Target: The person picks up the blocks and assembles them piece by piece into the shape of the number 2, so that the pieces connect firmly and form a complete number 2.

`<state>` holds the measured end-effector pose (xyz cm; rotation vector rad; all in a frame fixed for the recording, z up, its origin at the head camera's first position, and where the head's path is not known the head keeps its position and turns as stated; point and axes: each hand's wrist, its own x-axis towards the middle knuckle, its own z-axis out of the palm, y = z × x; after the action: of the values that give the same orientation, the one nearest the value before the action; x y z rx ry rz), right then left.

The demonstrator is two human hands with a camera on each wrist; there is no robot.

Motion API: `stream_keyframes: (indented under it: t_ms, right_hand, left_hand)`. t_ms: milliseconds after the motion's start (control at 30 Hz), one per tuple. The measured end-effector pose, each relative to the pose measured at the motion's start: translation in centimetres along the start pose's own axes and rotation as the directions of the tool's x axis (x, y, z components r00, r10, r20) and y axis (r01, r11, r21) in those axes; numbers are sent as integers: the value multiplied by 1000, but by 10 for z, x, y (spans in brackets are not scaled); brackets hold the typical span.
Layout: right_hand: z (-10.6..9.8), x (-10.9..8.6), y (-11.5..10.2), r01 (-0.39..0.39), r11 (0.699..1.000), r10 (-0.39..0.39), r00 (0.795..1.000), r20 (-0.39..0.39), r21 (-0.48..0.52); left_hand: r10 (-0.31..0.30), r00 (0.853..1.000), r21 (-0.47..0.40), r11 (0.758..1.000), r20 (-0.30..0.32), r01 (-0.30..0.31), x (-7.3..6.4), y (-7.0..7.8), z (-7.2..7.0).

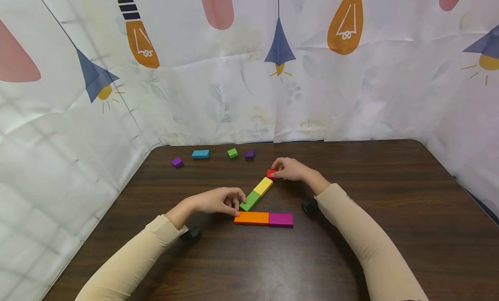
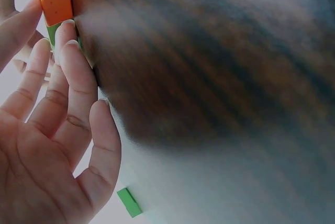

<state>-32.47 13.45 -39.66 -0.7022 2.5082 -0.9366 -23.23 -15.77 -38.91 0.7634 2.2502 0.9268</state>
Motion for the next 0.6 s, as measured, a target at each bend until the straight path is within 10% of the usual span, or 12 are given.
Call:
stream_keyframes:
  t_ms: [600]
  right_hand:
    - [3, 0, -1, 0, 1000, 0, 1000, -16, 9]
  left_hand:
    - [13, 1000, -5, 1000, 0, -13, -2, 1, 0]
